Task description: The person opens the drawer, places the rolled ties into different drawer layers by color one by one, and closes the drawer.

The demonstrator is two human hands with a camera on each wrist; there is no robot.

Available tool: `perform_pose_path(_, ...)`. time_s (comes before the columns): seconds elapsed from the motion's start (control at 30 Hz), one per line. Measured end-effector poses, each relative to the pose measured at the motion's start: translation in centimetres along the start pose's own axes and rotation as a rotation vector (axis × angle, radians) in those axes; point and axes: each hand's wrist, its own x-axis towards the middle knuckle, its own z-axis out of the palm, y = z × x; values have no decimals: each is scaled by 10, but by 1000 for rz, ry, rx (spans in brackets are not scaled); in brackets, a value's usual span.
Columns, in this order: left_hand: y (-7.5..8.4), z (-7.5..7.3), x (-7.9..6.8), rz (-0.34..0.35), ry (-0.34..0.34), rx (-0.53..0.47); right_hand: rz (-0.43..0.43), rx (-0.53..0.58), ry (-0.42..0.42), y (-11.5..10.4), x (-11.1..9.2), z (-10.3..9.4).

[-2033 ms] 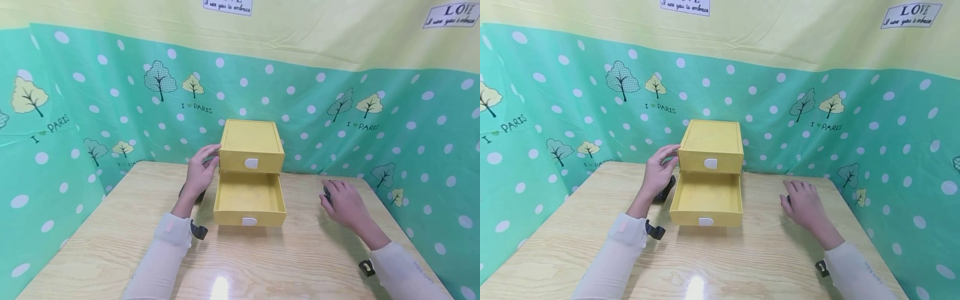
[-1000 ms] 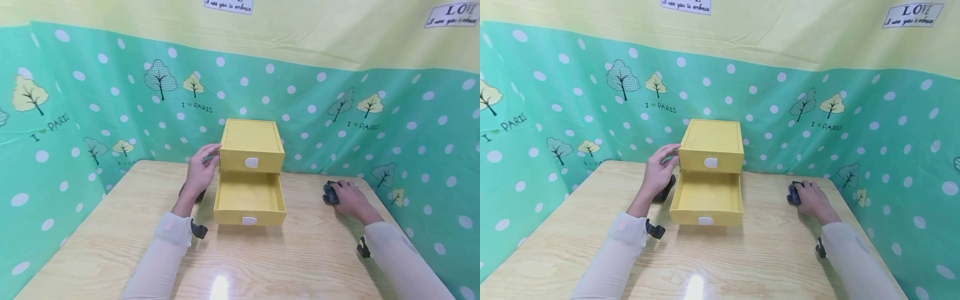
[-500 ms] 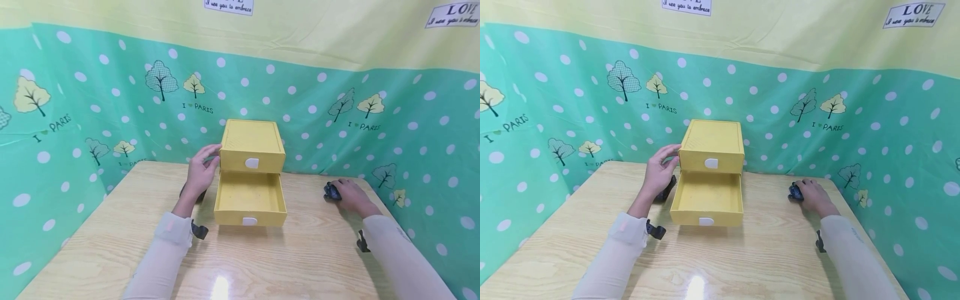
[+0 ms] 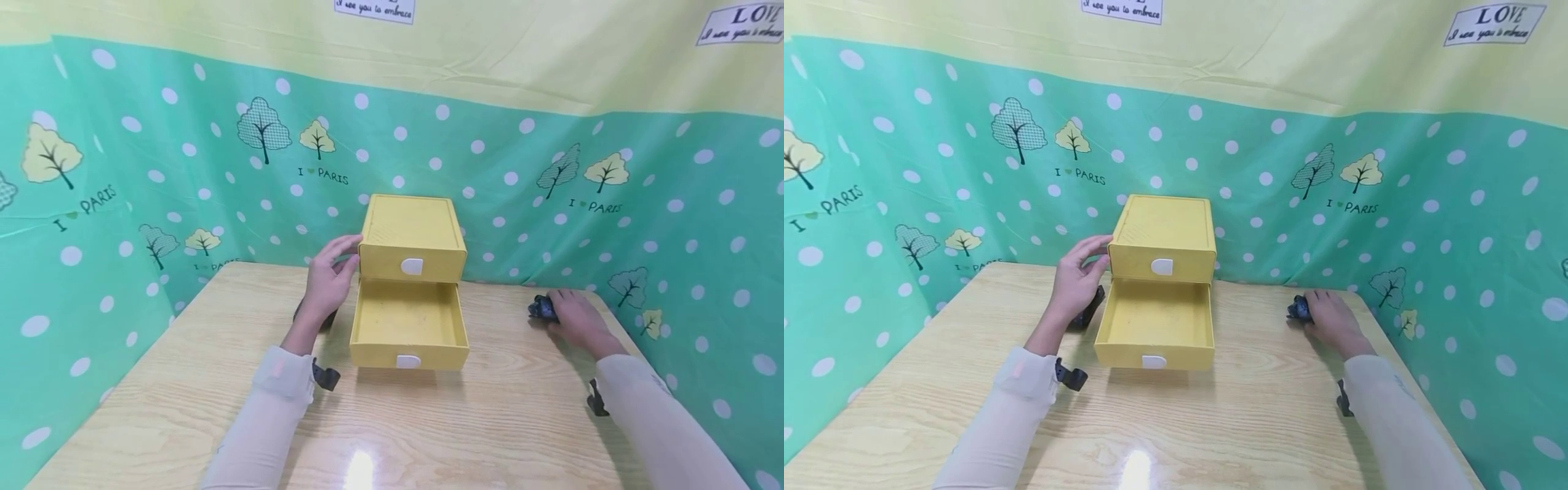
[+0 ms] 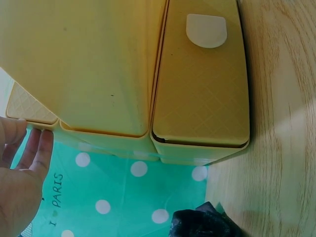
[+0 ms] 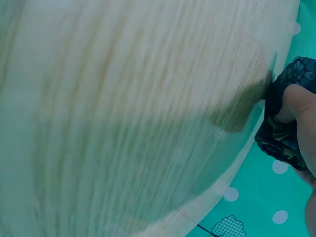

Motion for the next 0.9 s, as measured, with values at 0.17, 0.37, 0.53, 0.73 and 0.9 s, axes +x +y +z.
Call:
perform_pose_path(0.17, 1, 0, -1, -7, -3, 5, -23, -41, 85, -5, 0, -5)
perform_pose_path(0.37, 3, -1, -1, -2, 0, 8, -51, -62, 161, -16, 1, -12)
perform_pose_path(0.53, 6, -1, -1, 14, 4, 13, -74, -69, 215, -29, 2, -20)
perform_pose_path(0.73, 6, 0, -1, 14, -2, 8, -124, -68, 293, -40, 1, -29)
perform_pose_path(0.9, 4, -1, -1, 6, 0, 11, -201, -83, 373, -45, 1, -37)
